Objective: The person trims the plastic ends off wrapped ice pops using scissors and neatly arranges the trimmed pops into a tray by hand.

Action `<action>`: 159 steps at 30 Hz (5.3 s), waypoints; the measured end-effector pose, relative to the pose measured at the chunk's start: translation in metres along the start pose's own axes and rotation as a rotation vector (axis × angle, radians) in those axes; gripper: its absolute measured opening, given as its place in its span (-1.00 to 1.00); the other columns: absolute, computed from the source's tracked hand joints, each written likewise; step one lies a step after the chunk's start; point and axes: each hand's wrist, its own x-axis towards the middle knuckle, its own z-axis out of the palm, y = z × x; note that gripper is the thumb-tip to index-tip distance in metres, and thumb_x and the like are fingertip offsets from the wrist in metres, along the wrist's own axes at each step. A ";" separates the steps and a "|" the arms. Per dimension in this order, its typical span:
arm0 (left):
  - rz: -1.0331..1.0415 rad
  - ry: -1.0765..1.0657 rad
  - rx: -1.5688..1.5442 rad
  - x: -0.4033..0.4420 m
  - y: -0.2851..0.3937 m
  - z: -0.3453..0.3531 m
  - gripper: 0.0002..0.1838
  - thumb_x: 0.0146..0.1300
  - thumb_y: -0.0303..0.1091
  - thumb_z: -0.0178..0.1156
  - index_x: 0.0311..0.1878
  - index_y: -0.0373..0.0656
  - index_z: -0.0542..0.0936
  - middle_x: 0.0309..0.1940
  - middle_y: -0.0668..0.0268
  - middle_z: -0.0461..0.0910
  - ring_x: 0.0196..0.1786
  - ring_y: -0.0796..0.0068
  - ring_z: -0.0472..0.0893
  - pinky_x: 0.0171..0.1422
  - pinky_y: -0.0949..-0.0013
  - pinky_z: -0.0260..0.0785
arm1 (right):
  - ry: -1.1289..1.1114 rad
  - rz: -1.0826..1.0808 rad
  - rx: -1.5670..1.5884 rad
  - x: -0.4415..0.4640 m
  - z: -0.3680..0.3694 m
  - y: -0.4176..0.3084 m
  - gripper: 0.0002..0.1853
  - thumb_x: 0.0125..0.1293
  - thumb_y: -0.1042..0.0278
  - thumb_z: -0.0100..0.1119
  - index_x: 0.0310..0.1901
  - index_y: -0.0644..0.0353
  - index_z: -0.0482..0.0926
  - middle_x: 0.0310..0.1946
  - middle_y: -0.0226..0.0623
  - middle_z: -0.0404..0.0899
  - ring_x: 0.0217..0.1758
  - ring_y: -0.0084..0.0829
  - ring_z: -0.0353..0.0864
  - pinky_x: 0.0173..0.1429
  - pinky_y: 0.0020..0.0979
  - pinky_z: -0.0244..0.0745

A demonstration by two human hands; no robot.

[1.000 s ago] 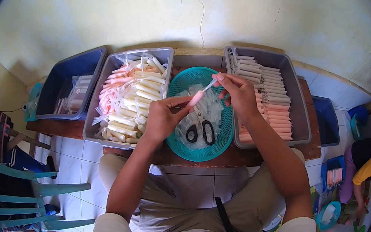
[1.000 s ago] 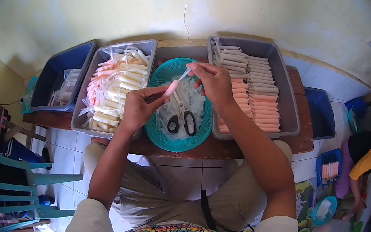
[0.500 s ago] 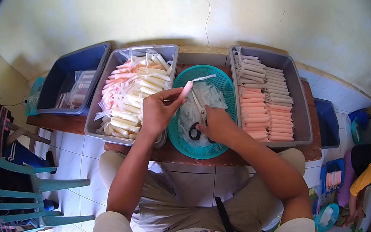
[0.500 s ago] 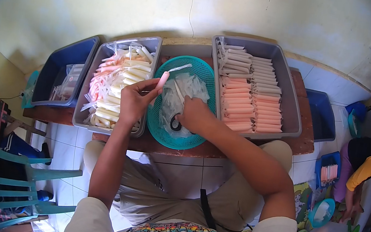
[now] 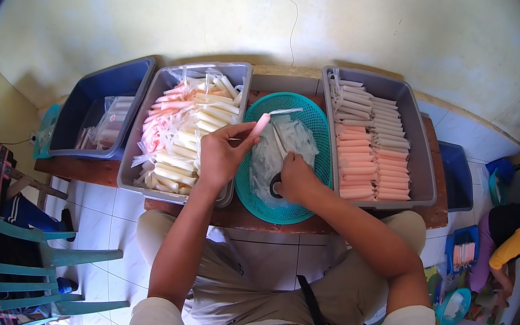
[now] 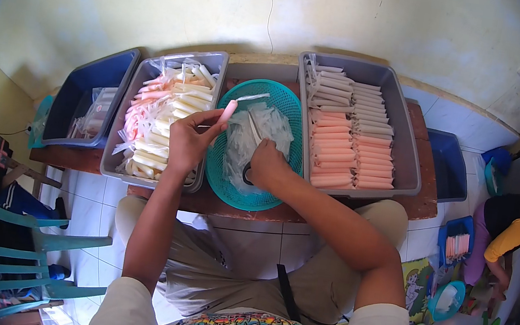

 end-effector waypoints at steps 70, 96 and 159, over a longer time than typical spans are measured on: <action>0.392 0.013 0.232 -0.010 0.007 0.005 -0.66 0.25 -0.59 0.52 0.10 -0.23 0.83 -0.07 0.13 0.83 -0.08 0.16 0.85 0.00 0.24 0.69 | 0.132 -0.241 0.439 -0.060 -0.080 -0.004 0.07 0.31 -0.18 0.58 0.67 0.27 0.28 -0.24 -0.09 0.53 -0.17 -0.16 0.59 0.00 -0.18 0.51; 0.409 0.102 0.245 -0.007 0.009 0.003 -0.69 0.24 -0.56 0.52 0.07 -0.22 0.82 -0.08 0.12 0.82 -0.09 0.11 0.83 0.02 0.19 0.67 | 0.184 -0.134 0.244 -0.026 -0.034 -0.002 0.05 0.39 0.00 0.48 0.67 0.44 0.12 0.09 0.28 0.46 0.03 0.24 0.68 0.19 0.00 0.60; 0.237 -0.239 -0.366 0.009 0.066 0.146 -0.72 0.47 -0.49 0.41 0.16 -0.23 0.61 -0.06 0.17 0.82 0.00 0.46 0.82 0.10 0.36 0.66 | 0.588 -0.376 0.111 -0.085 -0.157 0.112 -0.78 0.40 0.40 0.44 0.03 0.22 0.74 -0.11 -0.11 0.76 -0.09 -0.05 0.78 0.00 -0.14 0.67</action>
